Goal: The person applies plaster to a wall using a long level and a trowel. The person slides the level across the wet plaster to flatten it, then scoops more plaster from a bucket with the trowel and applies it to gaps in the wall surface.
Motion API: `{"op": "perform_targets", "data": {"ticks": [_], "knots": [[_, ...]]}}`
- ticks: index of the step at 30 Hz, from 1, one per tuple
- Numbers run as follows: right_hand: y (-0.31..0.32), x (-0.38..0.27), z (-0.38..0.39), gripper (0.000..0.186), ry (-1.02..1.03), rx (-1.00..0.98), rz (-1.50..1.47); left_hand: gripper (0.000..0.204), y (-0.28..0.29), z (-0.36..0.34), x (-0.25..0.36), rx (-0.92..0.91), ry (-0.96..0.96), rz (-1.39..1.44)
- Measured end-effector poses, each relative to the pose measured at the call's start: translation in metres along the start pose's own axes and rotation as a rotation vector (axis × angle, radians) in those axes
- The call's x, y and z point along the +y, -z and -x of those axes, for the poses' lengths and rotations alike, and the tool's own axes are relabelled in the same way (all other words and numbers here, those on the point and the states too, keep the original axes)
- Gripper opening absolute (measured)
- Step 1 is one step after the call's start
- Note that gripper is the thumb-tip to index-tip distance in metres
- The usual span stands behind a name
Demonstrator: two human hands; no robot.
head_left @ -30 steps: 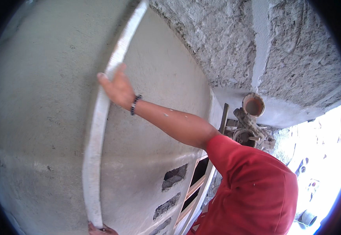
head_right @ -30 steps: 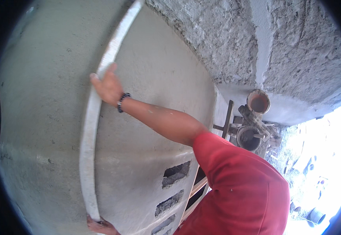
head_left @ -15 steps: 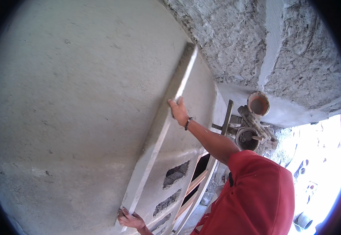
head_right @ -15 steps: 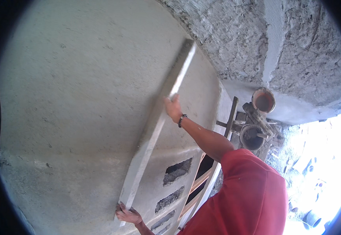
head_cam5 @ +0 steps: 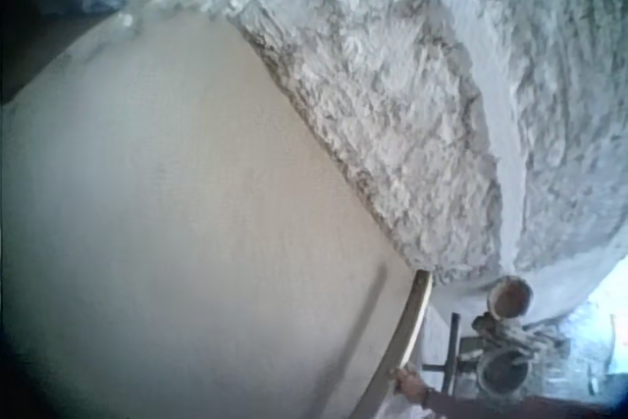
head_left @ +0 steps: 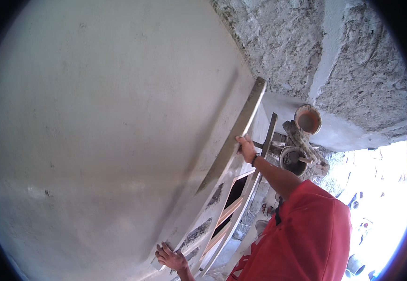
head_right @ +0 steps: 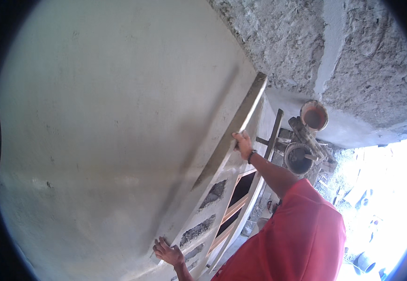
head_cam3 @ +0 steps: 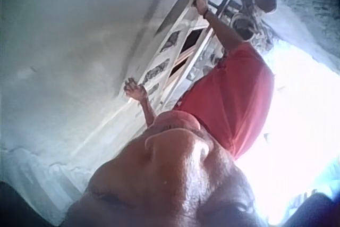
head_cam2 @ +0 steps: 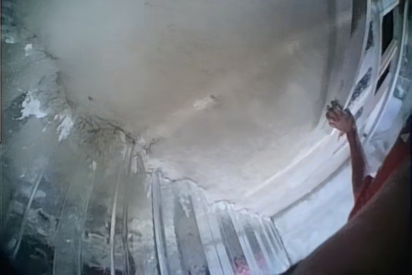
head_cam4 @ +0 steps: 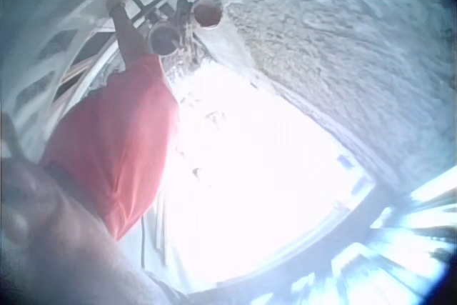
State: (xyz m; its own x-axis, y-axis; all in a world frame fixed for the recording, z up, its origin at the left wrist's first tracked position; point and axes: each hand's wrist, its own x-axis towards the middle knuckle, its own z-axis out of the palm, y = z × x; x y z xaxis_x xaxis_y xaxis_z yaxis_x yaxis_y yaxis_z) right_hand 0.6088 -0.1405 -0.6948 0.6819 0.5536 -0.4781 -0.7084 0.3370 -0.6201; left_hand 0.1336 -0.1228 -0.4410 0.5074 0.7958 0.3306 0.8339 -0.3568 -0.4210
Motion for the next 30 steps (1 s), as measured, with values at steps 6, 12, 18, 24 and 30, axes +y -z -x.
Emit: {"op": "perform_targets", "data": {"ticks": [6,12,18,24,30], "knots": [[0.064,0.014,0.061,0.024,-0.039,-0.065,0.038,0.07,-0.031,0.05,-0.049,-0.207,-0.205,0.111],[0.1,0.043,0.127,0.031,-0.016,0.169,0.009,0.06,-0.028,0.067,-0.061,-0.191,-0.298,0.157],[0.137,0.072,0.171,0.029,-0.071,0.365,-0.149,0.055,-0.015,0.069,-0.064,-0.174,-0.455,0.218],[0.186,0.11,0.181,0.034,-0.21,0.442,-0.258,0.054,0.022,0.041,-0.039,-0.147,-0.577,0.103],[0.199,0.136,0.174,0.04,-0.292,0.499,-0.385,0.056,0.101,-0.005,0.001,-0.189,-0.69,-0.046]]}}
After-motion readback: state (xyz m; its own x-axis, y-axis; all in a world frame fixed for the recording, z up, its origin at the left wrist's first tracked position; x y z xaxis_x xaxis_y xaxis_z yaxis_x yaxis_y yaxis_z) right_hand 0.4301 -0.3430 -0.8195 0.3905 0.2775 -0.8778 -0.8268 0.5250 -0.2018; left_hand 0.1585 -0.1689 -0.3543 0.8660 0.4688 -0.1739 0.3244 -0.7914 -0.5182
